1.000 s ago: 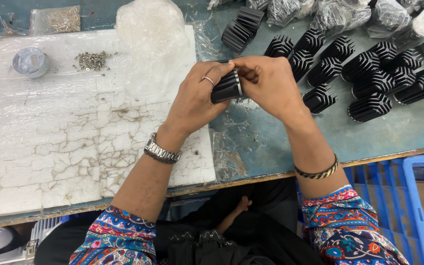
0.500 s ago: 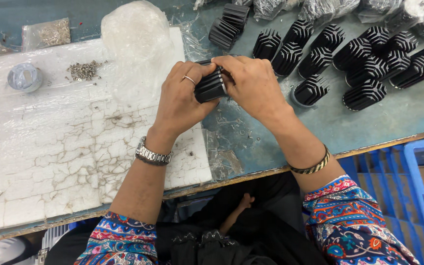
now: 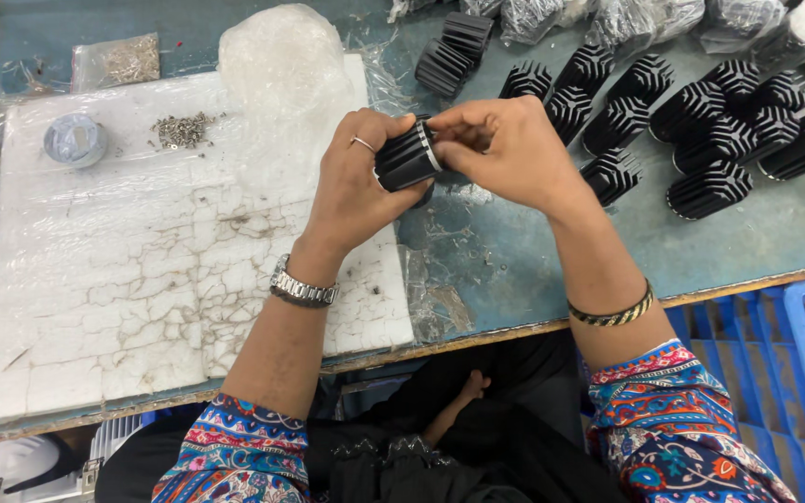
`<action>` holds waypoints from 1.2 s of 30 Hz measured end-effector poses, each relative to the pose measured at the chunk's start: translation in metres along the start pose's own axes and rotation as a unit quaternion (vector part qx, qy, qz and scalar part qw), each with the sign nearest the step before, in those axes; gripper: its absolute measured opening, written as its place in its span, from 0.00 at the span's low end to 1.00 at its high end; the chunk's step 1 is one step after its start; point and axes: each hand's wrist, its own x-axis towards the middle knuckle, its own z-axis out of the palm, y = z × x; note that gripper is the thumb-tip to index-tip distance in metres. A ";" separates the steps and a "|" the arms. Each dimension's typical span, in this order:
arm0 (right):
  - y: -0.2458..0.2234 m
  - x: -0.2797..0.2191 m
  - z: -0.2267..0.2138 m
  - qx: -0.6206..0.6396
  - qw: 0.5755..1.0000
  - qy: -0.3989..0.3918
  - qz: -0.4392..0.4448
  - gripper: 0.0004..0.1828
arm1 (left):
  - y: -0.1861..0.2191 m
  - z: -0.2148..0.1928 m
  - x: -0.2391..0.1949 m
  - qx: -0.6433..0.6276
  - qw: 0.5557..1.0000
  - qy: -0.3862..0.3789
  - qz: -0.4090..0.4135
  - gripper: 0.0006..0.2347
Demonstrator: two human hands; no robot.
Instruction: The person applies liquid from a white bottle into black finned heat sinks, then presses silver metal cups into the center of the components one at a time by hand.
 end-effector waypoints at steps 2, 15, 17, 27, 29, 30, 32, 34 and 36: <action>-0.001 0.001 0.004 -0.010 1.000 0.008 0.005 0.14 | 0.003 0.001 0.001 0.021 1.000 -0.002 0.009 0.25; -0.008 -0.004 0.011 -0.140 0.985 0.057 -0.081 0.14 | 0.017 0.008 0.002 0.097 0.995 0.008 0.018 0.23; -0.006 -0.004 0.012 -0.177 0.974 0.079 -0.113 0.13 | 0.017 0.009 0.002 0.087 0.996 0.008 0.015 0.23; 0.014 0.004 0.019 0.025 0.996 0.083 0.030 0.09 | 0.007 0.007 0.001 0.019 0.998 0.024 -0.051 0.24; 0.023 0.010 0.013 0.178 0.982 0.033 0.060 0.10 | 0.005 0.008 0.000 -0.007 0.998 0.027 -0.062 0.24; 0.027 0.012 0.009 0.212 0.974 0.016 0.081 0.10 | 0.003 0.008 -0.001 -0.021 0.997 0.027 -0.065 0.24; 0.031 0.015 0.002 0.276 0.953 -0.018 0.124 0.09 | 0.001 0.008 -0.002 -0.037 0.997 0.027 -0.063 0.23; 0.031 0.014 -0.008 0.282 0.951 -0.044 0.122 0.09 | -0.002 0.008 -0.003 -0.039 0.997 0.031 -0.054 0.23; 0.027 0.013 -0.009 0.239 0.964 -0.047 0.109 0.09 | -0.001 0.008 -0.003 -0.015 0.998 0.040 -0.042 0.23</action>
